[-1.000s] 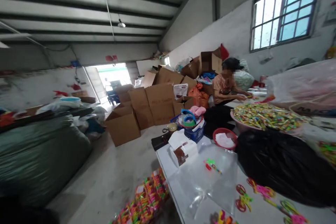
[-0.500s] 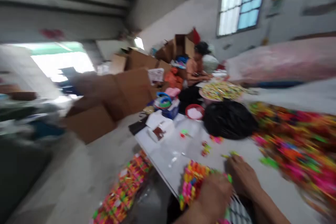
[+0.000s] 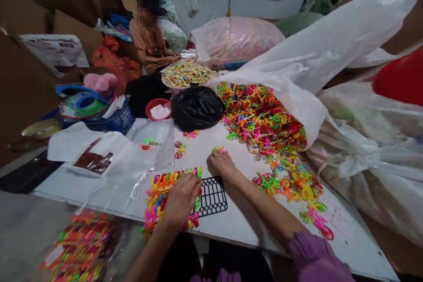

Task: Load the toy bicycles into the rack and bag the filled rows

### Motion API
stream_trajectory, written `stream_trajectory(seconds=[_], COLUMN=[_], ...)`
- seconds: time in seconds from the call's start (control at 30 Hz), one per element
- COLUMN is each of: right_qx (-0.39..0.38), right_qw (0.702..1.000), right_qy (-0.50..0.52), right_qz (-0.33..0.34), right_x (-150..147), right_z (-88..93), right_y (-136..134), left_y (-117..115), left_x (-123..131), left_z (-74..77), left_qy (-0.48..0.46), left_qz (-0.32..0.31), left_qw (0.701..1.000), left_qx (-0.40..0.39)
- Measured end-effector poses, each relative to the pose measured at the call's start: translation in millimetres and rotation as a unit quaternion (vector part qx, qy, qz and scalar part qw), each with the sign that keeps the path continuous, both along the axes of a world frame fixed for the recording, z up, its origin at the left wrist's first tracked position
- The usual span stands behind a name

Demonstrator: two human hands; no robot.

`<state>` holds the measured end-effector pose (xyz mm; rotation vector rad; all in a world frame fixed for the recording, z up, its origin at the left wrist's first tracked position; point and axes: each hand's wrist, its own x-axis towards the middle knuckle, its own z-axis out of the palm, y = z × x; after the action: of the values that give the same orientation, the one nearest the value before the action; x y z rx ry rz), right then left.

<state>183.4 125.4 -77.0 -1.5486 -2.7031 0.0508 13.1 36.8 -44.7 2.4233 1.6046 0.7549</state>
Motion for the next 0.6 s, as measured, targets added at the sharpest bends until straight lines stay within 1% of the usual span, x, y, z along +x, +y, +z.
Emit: stream_trajectory(seconds=[0.1,0.17,0.2,0.27,0.33,0.4,0.43,0.5,0.6], right_qx=[-0.002,-0.007,-0.005,-0.008,-0.030,-0.059,-0.070,-0.080,-0.096], right_qw=[0.998,0.998,0.998,0.997,0.987,0.971,0.965,0.959,0.953], right_qy=[0.027,0.048,0.051,0.042,0.026,0.022,0.025,0.033,0.034], right_qz=[0.049,0.045,0.023,-0.057,-0.158,-0.231,-0.250,-0.268,-0.284], right_x=[22.2,40.5,46.7,49.9,42.2,30.2,24.9,18.9,21.9], right_z=[-1.6,0.8,2.4,4.9,5.5,5.4,5.7,7.0,10.1], right_y=[-20.0,-32.6,-36.8,-39.6,-35.7,-28.7,-25.4,-20.4,-16.5], left_y=[2.5,5.5,7.4,12.0,17.1,21.4,22.9,24.6,24.6], left_x=[-0.5,-1.1,-1.3,-1.3,-0.8,0.0,0.5,1.4,2.1], left_z=[-1.6,-2.5,-2.5,-1.1,2.0,5.6,7.2,9.5,10.0], left_qy=[-0.009,-0.012,-0.010,-0.002,0.008,0.019,0.025,0.032,0.028], left_qz=[-0.006,-0.006,-0.005,-0.003,0.001,0.012,0.018,0.027,0.033], left_qw=[1.000,1.000,1.000,1.000,1.000,1.000,1.000,0.999,0.999], left_qx=[0.009,0.012,0.012,0.009,0.005,-0.002,-0.004,-0.009,-0.018])
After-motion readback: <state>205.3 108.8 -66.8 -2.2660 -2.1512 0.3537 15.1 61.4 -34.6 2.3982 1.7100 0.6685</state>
